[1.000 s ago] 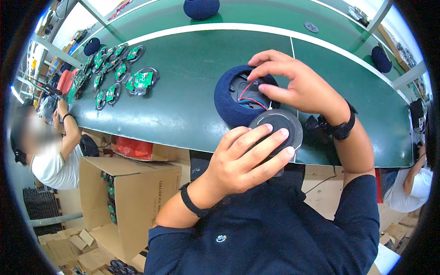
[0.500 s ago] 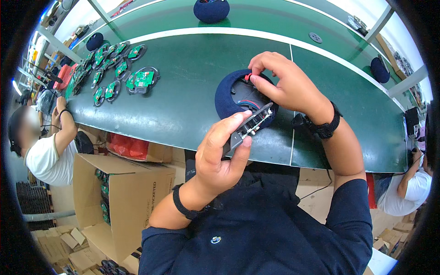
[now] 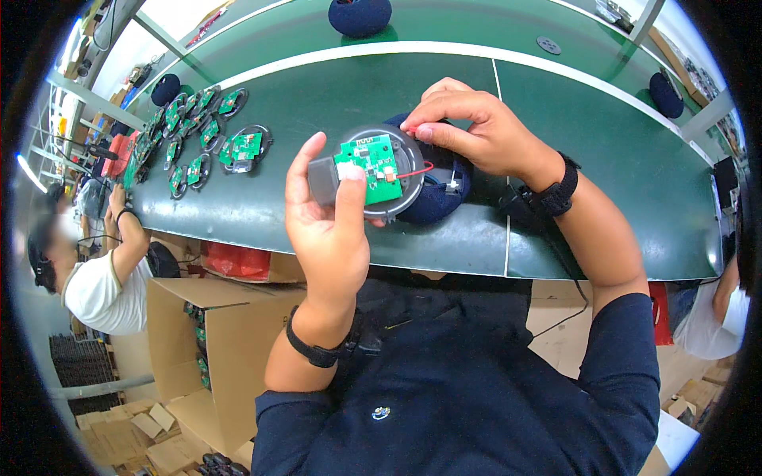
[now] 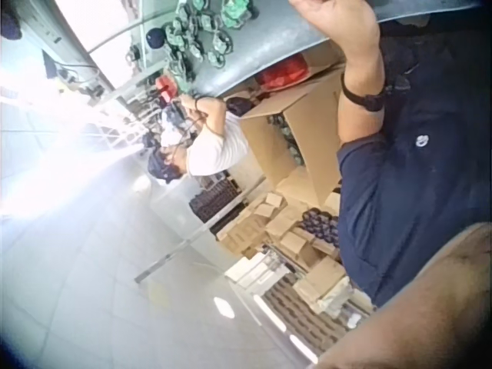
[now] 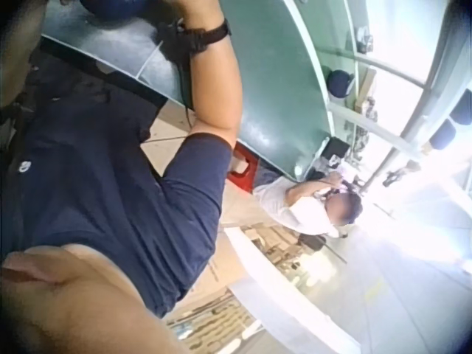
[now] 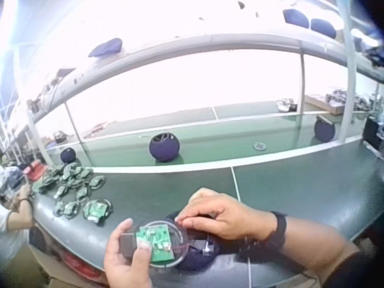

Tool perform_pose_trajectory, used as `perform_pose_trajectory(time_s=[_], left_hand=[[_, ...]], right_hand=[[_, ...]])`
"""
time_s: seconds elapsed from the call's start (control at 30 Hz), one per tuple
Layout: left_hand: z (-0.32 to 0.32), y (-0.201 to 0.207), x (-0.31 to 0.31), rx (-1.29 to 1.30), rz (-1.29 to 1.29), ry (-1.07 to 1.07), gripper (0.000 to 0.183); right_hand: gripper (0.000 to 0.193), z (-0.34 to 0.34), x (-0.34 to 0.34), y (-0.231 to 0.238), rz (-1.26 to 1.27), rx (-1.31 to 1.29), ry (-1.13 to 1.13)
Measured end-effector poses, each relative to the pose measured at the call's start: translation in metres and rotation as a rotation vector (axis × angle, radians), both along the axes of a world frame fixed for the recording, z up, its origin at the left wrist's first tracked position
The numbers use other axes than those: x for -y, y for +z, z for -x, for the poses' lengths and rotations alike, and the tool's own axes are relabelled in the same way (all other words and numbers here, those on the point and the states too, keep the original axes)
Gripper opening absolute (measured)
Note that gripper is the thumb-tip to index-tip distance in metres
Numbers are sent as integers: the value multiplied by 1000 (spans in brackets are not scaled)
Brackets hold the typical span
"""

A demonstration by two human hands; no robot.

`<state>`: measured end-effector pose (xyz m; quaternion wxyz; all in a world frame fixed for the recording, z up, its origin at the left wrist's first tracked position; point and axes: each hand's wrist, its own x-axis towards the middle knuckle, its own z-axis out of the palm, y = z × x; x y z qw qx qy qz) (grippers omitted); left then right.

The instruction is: Assemble electronic internal components into spherical speaker housings on a production line.

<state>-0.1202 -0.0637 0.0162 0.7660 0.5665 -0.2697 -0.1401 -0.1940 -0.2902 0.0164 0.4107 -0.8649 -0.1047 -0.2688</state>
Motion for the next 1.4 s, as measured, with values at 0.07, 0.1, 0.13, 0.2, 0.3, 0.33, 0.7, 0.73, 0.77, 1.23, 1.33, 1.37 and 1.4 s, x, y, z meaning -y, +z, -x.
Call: perform_pose_trajectory(time_s=[0.07,0.1,0.13,0.2,0.3,0.33,0.7,0.73,0.77,1.23,1.33,1.37,1.4], left_hand=[[-4,2,2,-18,-1,-25,51],[-5,3,3,-14,-1,-20,50],[-6,3,5,-11,-2,-14,50],[-7,2,7,4,-11,-13,50],[-8,-2,10,33,3,-6,49],[-9,-3,10,49,25,3,48],[-4,4,18,219,-56,39,45],[-4,4,18,233,-44,47,45],[-3,4,20,238,-52,43,45],[-11,4,29,369,-81,11,43],[-19,-2,30,228,-21,-71,44],[-19,-1,30,232,-23,-70,44],[-17,-1,31,221,-19,-64,44]], right_hand=[[14,1,-3,1,-37,-11,10],[14,1,-4,1,-47,-5,12],[14,0,-4,2,-26,35,6],[13,2,-5,2,-15,79,-3],[13,6,-7,6,37,79,12],[12,8,-11,9,47,54,-7],[15,15,-14,14,95,18,-60],[16,15,-15,14,106,13,-74],[16,15,-15,14,118,7,-87],[20,14,-7,16,24,-56,-62],[21,12,-6,11,13,-24,-74],[21,12,-6,11,26,-23,-84],[21,12,-6,10,24,-23,-85]])
